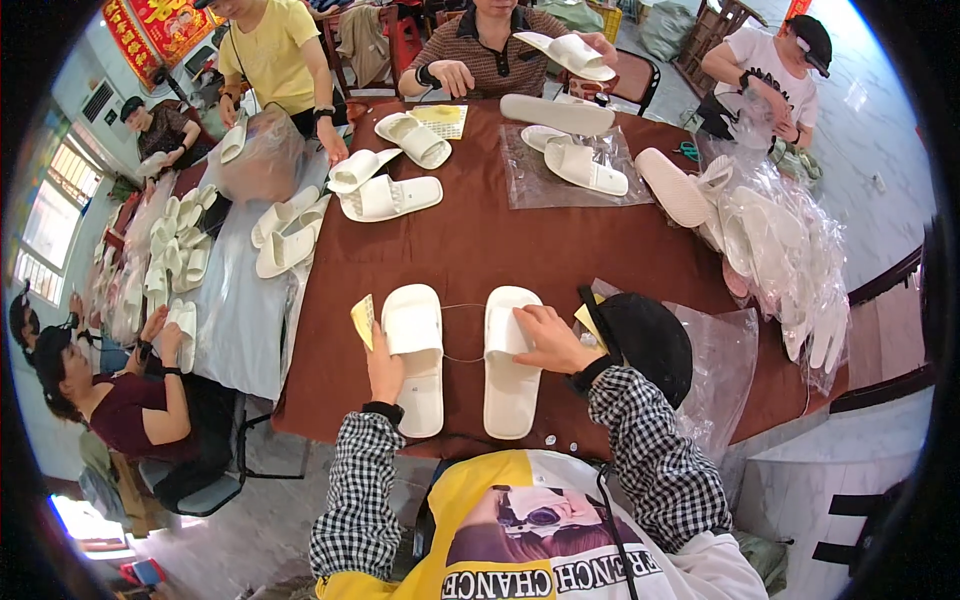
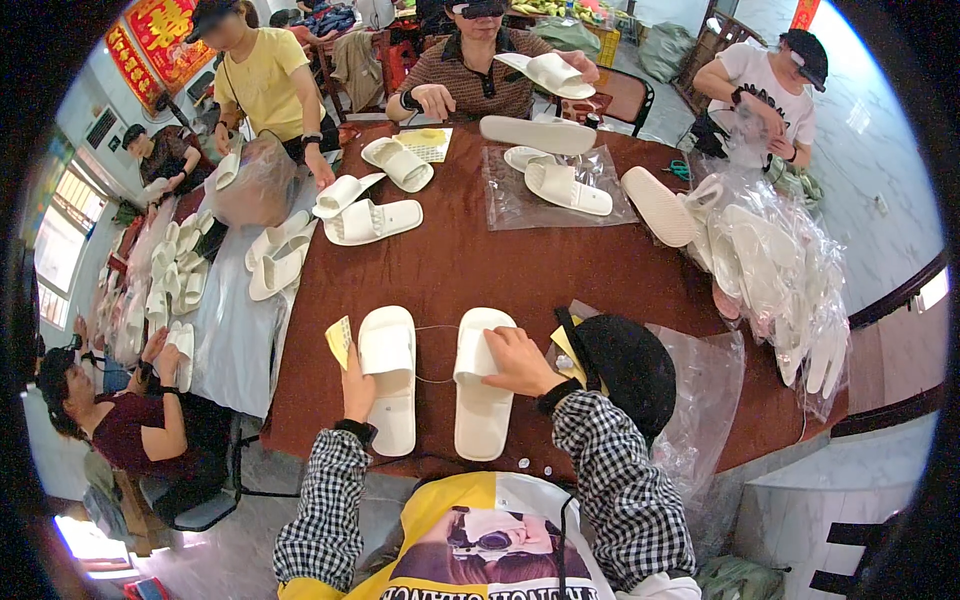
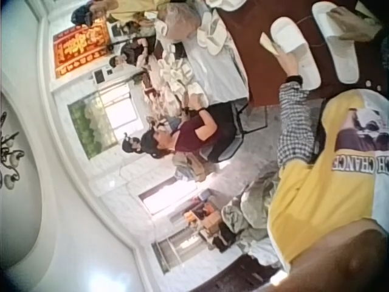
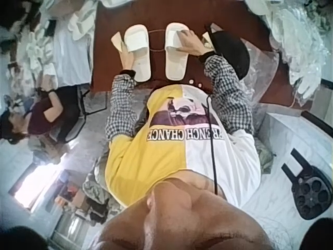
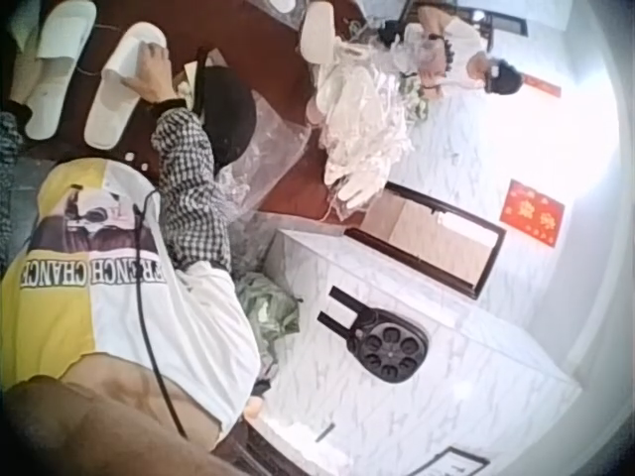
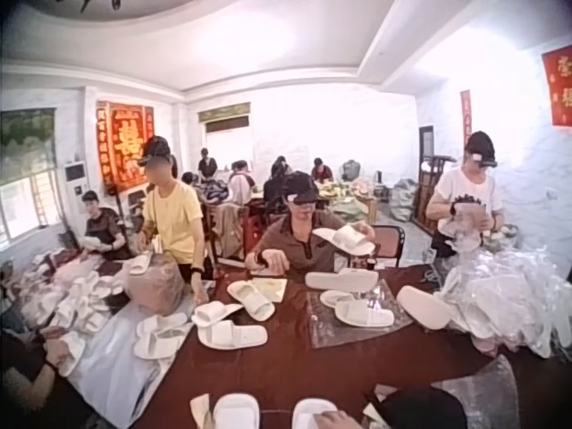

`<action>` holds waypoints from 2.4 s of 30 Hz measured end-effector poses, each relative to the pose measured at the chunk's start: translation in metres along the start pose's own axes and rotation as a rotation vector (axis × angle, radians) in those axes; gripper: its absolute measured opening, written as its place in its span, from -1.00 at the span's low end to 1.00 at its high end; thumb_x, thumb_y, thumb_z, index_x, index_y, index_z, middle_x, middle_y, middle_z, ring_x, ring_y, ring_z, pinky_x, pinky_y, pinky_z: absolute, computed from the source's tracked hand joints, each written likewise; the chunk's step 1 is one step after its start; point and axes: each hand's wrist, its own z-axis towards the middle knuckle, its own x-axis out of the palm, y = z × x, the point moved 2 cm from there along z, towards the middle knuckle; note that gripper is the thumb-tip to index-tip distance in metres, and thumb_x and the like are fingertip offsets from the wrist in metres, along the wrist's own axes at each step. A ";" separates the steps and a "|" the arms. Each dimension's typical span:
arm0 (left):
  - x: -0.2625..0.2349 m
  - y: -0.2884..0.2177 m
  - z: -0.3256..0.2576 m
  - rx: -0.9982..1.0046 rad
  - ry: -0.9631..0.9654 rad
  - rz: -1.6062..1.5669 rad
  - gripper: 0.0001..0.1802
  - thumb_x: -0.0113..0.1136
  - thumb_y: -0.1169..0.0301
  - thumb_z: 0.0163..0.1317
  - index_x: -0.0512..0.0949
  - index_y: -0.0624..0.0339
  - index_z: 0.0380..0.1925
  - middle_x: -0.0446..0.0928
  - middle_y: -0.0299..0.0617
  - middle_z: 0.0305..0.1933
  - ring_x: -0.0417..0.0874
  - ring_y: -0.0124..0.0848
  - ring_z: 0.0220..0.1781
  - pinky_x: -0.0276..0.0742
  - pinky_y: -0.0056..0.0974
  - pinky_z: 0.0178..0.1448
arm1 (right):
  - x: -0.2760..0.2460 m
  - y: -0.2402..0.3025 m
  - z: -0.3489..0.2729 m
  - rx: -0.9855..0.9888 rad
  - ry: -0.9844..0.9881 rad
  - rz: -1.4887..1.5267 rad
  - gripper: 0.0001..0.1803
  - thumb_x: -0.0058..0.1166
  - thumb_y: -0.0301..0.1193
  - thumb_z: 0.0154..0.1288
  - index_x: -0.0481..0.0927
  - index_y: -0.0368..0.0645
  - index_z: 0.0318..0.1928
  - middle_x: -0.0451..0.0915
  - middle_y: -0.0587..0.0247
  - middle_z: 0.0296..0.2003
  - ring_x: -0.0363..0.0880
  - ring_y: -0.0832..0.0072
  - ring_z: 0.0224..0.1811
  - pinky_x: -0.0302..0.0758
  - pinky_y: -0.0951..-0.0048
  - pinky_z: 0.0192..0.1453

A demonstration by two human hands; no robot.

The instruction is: Recorder labels and bags pairs of white sandals in a manufacturing setting.

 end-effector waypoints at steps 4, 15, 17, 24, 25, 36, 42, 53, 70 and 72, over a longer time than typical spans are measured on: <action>-0.009 -0.007 0.010 -0.123 0.079 -0.270 -0.13 -0.02 0.63 0.13 -0.10 0.39 0.47 0.10 0.37 0.44 0.23 0.08 0.46 0.15 -0.14 0.48 | 0.011 0.009 0.006 0.000 -0.079 0.121 -0.13 0.33 -0.17 0.09 0.26 -0.33 0.32 0.29 -0.20 0.26 0.21 -0.10 0.35 0.27 0.07 0.39; 0.000 -0.082 -0.085 0.302 0.107 0.102 -0.17 0.10 0.45 0.17 0.05 0.29 0.46 0.04 0.21 0.49 0.05 0.11 0.52 -0.05 0.08 0.53 | 0.041 -0.046 -0.056 0.455 -0.047 0.624 -0.41 0.06 -0.37 0.41 0.25 -0.35 0.35 0.46 -0.08 0.15 0.62 0.31 -0.03 0.58 0.38 0.05; 0.026 -0.104 -0.109 0.396 0.261 0.130 -0.20 0.25 0.24 0.12 0.26 0.23 0.37 0.00 0.04 0.55 -0.10 0.04 0.59 -0.26 0.41 0.47 | 0.057 -0.041 -0.055 0.660 -0.046 1.128 -0.42 -0.04 -0.34 0.48 0.19 -0.35 0.39 0.44 -0.03 0.18 0.60 0.35 0.02 0.58 0.39 0.05; 0.078 -0.118 -0.112 0.374 0.262 0.282 -0.15 0.35 0.17 0.02 0.31 0.03 0.37 -0.03 -0.24 0.58 -0.14 -0.04 0.61 -0.40 0.61 0.35 | 0.063 -0.031 -0.050 0.456 0.083 0.915 -0.42 -0.10 -0.24 0.52 0.22 -0.31 0.39 0.40 0.05 0.27 0.44 0.37 0.25 0.43 0.40 0.24; 0.078 -0.113 -0.111 0.274 0.225 0.185 -0.16 0.35 0.18 0.02 0.32 0.00 0.36 -0.02 -0.30 0.57 -0.13 -0.05 0.60 -0.42 0.62 0.35 | 0.060 -0.037 -0.055 0.443 0.100 0.832 -0.43 -0.09 -0.26 0.53 0.20 -0.28 0.40 0.41 0.10 0.25 0.44 0.44 0.23 0.43 0.45 0.23; 0.024 -0.042 -0.062 0.152 0.189 0.634 -0.27 0.17 0.24 0.16 0.29 0.23 0.35 -0.10 -0.28 0.61 -0.11 -0.10 0.61 -0.42 0.61 0.37 | -0.018 -0.047 -0.104 0.472 -0.012 0.827 -0.52 -0.10 -0.29 0.51 0.36 -0.34 0.29 0.53 0.07 0.12 0.49 0.42 0.16 0.41 0.44 0.23; -0.029 0.043 0.005 -0.072 0.040 0.824 -0.41 0.00 0.26 0.35 0.28 0.24 0.35 -0.15 -0.15 0.61 -0.10 -0.15 0.61 -0.30 0.56 0.40 | -0.087 -0.067 -0.106 0.432 -0.139 0.899 -0.50 -0.09 -0.27 0.54 0.32 -0.35 0.32 0.50 0.12 0.14 0.51 0.44 0.10 0.48 0.44 0.15; 0.064 -0.062 0.013 0.315 0.162 0.508 -0.16 0.16 0.24 0.26 0.05 0.38 0.43 -0.16 0.03 0.59 -0.18 0.02 0.61 -0.32 0.35 0.51 | -0.185 -0.205 -0.082 0.719 -0.602 0.975 -0.56 -0.11 -0.29 0.53 0.37 -0.21 0.30 0.47 0.09 0.17 0.53 0.35 0.14 0.50 0.36 0.20; 0.107 -0.092 0.000 0.243 0.533 0.547 -0.11 0.10 0.08 0.31 -0.05 0.24 0.49 -0.26 -0.10 0.61 -0.35 0.03 0.62 -0.57 0.45 0.45 | -0.190 -0.375 -0.018 0.799 -1.018 1.163 -0.61 -0.02 -0.27 0.47 0.47 -0.07 0.23 0.42 0.34 0.20 0.36 0.39 0.21 0.36 0.32 0.25; 0.110 -0.094 0.000 0.248 0.540 0.542 -0.11 0.10 0.08 0.32 -0.06 0.24 0.49 -0.27 -0.10 0.61 -0.36 0.03 0.62 -0.58 0.45 0.45 | -0.194 -0.379 -0.014 0.760 -1.067 1.141 -0.68 0.04 -0.32 0.44 0.55 -0.08 0.14 0.56 0.42 0.00 0.48 0.60 -0.03 0.43 0.41 0.07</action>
